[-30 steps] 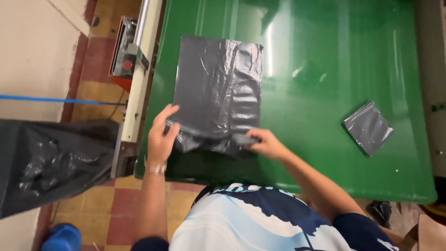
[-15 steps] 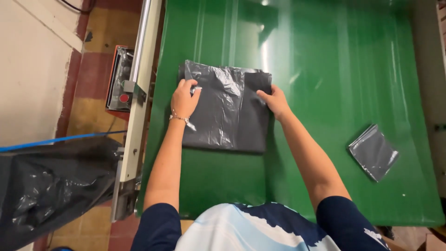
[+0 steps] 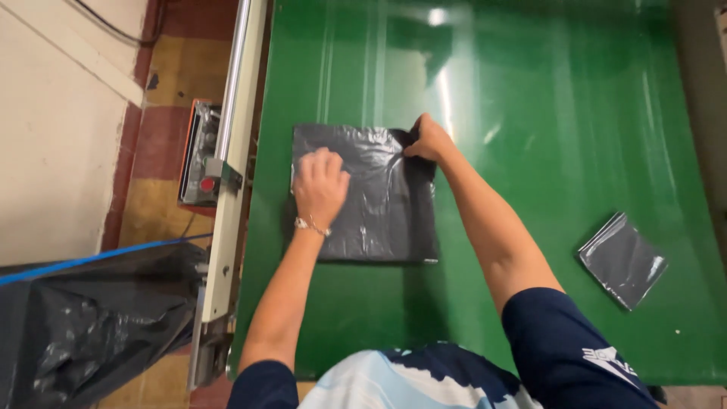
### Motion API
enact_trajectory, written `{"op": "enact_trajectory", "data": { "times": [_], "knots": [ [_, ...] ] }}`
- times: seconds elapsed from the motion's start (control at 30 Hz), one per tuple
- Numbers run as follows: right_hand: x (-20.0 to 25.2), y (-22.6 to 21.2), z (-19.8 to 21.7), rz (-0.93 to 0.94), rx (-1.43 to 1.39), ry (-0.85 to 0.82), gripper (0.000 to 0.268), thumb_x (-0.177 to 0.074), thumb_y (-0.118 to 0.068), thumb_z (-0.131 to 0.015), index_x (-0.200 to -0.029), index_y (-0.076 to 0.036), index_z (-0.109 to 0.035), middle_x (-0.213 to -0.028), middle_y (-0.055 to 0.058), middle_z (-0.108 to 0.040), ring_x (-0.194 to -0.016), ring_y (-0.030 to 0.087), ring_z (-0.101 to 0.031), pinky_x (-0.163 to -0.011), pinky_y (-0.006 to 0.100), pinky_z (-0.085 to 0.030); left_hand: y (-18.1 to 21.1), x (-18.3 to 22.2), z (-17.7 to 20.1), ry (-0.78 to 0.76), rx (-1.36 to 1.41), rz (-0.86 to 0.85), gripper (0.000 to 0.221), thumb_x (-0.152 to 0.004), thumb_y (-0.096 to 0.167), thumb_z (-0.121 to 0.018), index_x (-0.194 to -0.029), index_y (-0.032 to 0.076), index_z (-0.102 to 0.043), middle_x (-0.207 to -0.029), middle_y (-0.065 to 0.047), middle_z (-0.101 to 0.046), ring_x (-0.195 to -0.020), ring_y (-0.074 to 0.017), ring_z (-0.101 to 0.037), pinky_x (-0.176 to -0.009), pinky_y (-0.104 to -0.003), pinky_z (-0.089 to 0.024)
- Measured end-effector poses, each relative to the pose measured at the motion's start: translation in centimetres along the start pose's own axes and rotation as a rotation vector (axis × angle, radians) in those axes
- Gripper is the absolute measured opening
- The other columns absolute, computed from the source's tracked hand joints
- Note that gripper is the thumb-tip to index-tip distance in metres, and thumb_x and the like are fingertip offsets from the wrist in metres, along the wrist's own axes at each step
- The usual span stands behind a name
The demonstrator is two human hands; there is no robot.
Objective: Folding plastic bags coming off a production line and organizing them into a storage crate.
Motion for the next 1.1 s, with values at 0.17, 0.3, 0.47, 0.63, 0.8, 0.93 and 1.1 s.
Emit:
{"op": "enact_trajectory", "data": {
  "times": [0.17, 0.3, 0.47, 0.63, 0.8, 0.93, 1.1],
  "knots": [
    [-0.5, -0.3, -1.2, 0.053, 0.209, 0.085, 0.039, -0.067, -0.038, -0.080, -0.102, -0.023, -0.068, -0.098, 0.005, -0.070, -0.102, 0.030, -0.068, -0.089, 0.044, -0.053, 0.4, 3.7, -7.4, -0.576, 1.117, 0.508, 0.032, -0.099, 0.040, -0.057, -0.118, 0.014, -0.059, -0.105, -0.011, -0.070, -0.084, -0.0205, -0.074, -0.064, -0.025, -0.057],
    [14.2, -8.5, 4.4, 0.427, -0.045, 0.456, 0.032, -0.081, -0.014, -0.075, -0.109, -0.016, -0.061, -0.100, 0.007, -0.069, -0.100, 0.032, -0.067, -0.089, 0.044, -0.048, -1.7, 6.6, -7.5, -0.845, 1.740, 1.188, 0.119, -0.081, 0.091, -0.011, -0.153, -0.002, -0.027, -0.143, -0.028, -0.053, -0.132, -0.0382, -0.055, -0.115, -0.056, -0.029],
    [27.4, -7.6, -1.3, 0.729, 0.019, 0.608, 0.033, -0.064, -0.005, -0.083, -0.088, -0.021, -0.066, -0.084, -0.003, -0.061, -0.083, 0.023, -0.059, -0.077, 0.038, -0.045, -7.0, 10.5, -3.2, -0.756, 1.803, 1.310, 0.121, -0.074, 0.093, -0.031, -0.150, -0.001, -0.036, -0.152, -0.026, -0.043, -0.142, -0.0404, -0.041, -0.119, -0.058, -0.020],
    [30.0, -5.6, -5.0, 0.724, 0.019, 0.679, 0.036, -0.060, 0.000, -0.078, -0.087, -0.021, -0.068, -0.089, -0.003, -0.064, -0.087, 0.022, -0.059, -0.076, 0.035, -0.046, -11.5, 15.3, -4.8, -0.471, 1.520, 1.098, 0.045, -0.110, 0.034, -0.054, -0.143, 0.005, -0.051, -0.150, -0.013, -0.045, -0.142, -0.0235, -0.038, -0.124, -0.046, -0.020],
    [29.1, -4.9, -6.7, 0.709, 0.176, 0.643, 0.048, -0.053, -0.003, -0.078, -0.097, -0.020, -0.066, -0.095, -0.001, -0.062, -0.095, 0.023, -0.059, -0.081, 0.035, -0.047, -3.4, 10.8, 9.8, -0.226, 0.348, -0.099, 0.059, -0.074, 0.028, -0.084, -0.125, 0.010, -0.062, -0.126, -0.010, -0.057, -0.124, -0.0322, -0.052, -0.102, -0.045, -0.048],
    [30.1, -8.3, -6.2, 0.705, 0.314, 0.639, 0.044, -0.054, -0.009, -0.070, -0.098, -0.014, -0.066, -0.096, 0.004, -0.061, -0.101, 0.027, -0.059, -0.084, 0.037, -0.047, -2.0, 14.9, 7.3, -0.103, -0.016, -0.492, 0.031, -0.105, 0.043, -0.038, -0.108, 0.024, -0.062, -0.113, 0.004, -0.061, -0.116, -0.0174, -0.059, -0.092, -0.035, -0.047],
    [33.5, -17.4, -9.5, 0.971, 0.205, 0.481, 0.069, -0.060, -0.001, -0.064, -0.127, 0.011, -0.056, -0.127, 0.032, -0.058, -0.123, 0.046, -0.055, -0.110, 0.050, -0.040, 2.0, 15.0, 6.3, -0.154, 0.028, -0.816, 0.016, -0.088, 0.014, -0.053, -0.073, 0.021, -0.052, -0.061, 0.003, -0.043, -0.054, -0.0200, -0.049, -0.048, -0.037, -0.038]
  ]
}}
Point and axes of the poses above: each hand's wrist, its own x-axis away from the middle knuckle, its own z-axis out of the back of the hand, y = z × x, the point moved 10 cm from there along -x, towards the middle knuckle
